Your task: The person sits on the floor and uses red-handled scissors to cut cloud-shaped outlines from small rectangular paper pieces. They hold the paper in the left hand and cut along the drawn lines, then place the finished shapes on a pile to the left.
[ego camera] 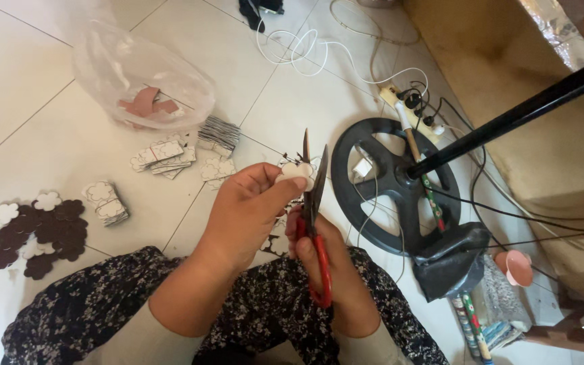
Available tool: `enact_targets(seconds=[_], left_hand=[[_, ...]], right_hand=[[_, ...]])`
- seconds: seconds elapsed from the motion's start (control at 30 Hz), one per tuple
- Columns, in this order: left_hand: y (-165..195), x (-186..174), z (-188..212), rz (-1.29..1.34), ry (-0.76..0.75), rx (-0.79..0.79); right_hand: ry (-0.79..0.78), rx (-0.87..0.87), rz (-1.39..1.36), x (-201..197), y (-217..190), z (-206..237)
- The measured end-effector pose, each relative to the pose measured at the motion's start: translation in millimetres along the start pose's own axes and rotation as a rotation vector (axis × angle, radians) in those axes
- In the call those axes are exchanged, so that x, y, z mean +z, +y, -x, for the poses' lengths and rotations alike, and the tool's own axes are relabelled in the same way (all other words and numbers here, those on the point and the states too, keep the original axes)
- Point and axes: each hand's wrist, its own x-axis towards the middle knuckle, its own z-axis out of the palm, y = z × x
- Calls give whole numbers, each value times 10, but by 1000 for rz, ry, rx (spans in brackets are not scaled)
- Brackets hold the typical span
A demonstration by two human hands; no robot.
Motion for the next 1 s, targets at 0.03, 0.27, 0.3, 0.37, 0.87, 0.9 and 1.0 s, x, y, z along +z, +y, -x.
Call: enact_targets(seconds=[0.03,0.27,0.3,0.37,0.87,0.9,1.0], left_hand=[[-7,29,13,12,20,-9],[15,182,147,53,99,-67],[20,201,159,67,102,-68],[0,252,217,78,123,-58],[-51,286,291,84,135,5],[-52,285,290,84,135,-1],[-58,258,280,71,127,3]], right_hand=[[-6,-14,6,1,-5,-3],[20,-55,-56,29,2,29],[26,-57,-54,35,8,30],[32,-63,-50,38,16,61],[124,-7,53,61,10,101],[129,0,44,62,19,101],[131,2,-4,50,59,102]])
